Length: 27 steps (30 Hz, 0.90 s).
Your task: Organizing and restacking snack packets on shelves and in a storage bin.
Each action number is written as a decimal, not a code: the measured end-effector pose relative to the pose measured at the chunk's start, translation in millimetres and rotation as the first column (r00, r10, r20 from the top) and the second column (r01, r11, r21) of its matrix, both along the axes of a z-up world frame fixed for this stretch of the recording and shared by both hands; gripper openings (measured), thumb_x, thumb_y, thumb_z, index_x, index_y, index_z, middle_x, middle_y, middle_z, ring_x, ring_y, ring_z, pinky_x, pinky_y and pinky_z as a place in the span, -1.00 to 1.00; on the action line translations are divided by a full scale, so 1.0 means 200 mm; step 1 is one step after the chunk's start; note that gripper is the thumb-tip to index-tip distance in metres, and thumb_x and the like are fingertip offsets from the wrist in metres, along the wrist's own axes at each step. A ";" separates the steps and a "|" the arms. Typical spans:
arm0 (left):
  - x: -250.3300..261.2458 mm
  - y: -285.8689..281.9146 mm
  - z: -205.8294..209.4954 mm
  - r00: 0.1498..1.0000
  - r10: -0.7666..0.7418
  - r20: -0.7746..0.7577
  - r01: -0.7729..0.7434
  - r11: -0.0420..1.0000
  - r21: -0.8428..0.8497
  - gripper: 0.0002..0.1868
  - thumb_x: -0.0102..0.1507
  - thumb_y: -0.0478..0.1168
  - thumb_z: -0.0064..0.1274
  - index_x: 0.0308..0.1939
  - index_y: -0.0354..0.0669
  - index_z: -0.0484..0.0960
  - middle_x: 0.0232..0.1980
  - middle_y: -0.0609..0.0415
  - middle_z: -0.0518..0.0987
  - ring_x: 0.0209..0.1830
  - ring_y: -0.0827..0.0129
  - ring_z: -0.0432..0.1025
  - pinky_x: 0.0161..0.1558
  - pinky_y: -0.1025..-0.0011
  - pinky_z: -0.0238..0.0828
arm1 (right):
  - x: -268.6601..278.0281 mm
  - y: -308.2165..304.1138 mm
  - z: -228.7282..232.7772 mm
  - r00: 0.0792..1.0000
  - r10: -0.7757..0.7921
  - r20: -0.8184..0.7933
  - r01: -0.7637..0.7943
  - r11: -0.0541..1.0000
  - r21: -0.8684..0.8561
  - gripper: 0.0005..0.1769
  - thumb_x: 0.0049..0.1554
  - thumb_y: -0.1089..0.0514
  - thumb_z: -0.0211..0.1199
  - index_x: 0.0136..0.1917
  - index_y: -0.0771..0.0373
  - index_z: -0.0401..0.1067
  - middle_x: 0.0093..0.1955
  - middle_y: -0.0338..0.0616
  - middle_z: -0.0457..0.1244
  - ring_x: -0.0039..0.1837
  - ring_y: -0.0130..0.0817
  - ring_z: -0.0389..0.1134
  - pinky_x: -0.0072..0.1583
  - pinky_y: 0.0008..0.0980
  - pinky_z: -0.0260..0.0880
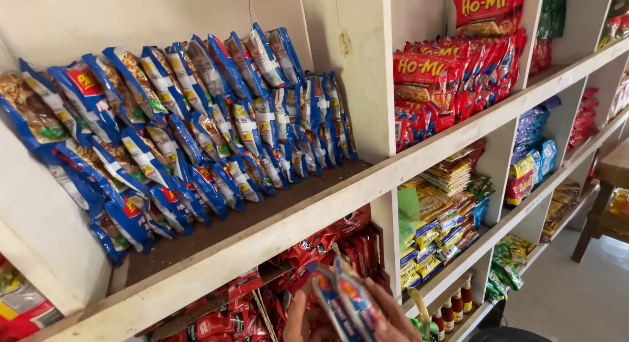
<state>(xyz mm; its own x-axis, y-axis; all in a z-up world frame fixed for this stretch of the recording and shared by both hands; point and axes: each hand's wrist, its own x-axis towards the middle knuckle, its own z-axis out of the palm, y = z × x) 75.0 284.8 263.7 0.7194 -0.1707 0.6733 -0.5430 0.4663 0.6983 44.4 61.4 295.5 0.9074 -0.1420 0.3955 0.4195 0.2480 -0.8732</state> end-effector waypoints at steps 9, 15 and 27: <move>0.40 -0.29 0.16 0.853 0.466 0.236 -0.497 0.862 0.095 -0.39 0.40 0.01 -0.05 0.48 -0.17 0.38 0.72 -0.35 -0.14 0.68 -0.14 -0.01 0.53 0.02 0.05 | 0.03 0.10 0.23 0.997 -0.064 0.049 0.064 0.998 -0.008 0.12 -0.10 -0.22 0.47 0.55 0.40 0.20 0.48 0.20 0.19 0.57 -0.05 0.22 0.55 -0.10 -0.04; 0.21 -0.38 0.58 0.949 0.300 -0.097 -0.297 0.954 0.044 -0.14 0.21 -0.03 0.15 0.54 -0.07 0.15 0.68 -0.34 0.04 0.60 -0.10 0.17 0.45 0.13 0.20 | 0.44 -0.06 0.01 0.945 0.256 0.204 -0.279 0.955 0.097 0.27 -0.14 -0.22 0.51 0.59 0.47 0.01 0.53 0.27 0.16 0.55 -0.02 0.18 0.52 -0.11 -0.02; -0.07 -0.50 1.07 0.985 0.172 0.026 -0.169 0.981 -0.093 0.02 0.05 -0.37 0.25 0.53 -0.12 0.06 0.55 -0.30 0.21 0.46 0.04 0.31 0.36 0.25 0.32 | 0.27 -0.17 0.42 0.949 0.002 0.315 -0.046 0.990 0.131 0.00 0.04 -0.14 0.44 0.53 0.47 0.17 0.36 0.29 0.23 0.31 0.00 0.32 0.35 -0.12 0.25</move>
<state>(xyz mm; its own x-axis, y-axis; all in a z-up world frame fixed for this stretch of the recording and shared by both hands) 60.1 184.2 477.3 0.7093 0.0151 0.7048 -0.6424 0.4254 0.6375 98.8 27.6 379.2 0.7447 -0.1938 0.6386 0.6586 0.3679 -0.6564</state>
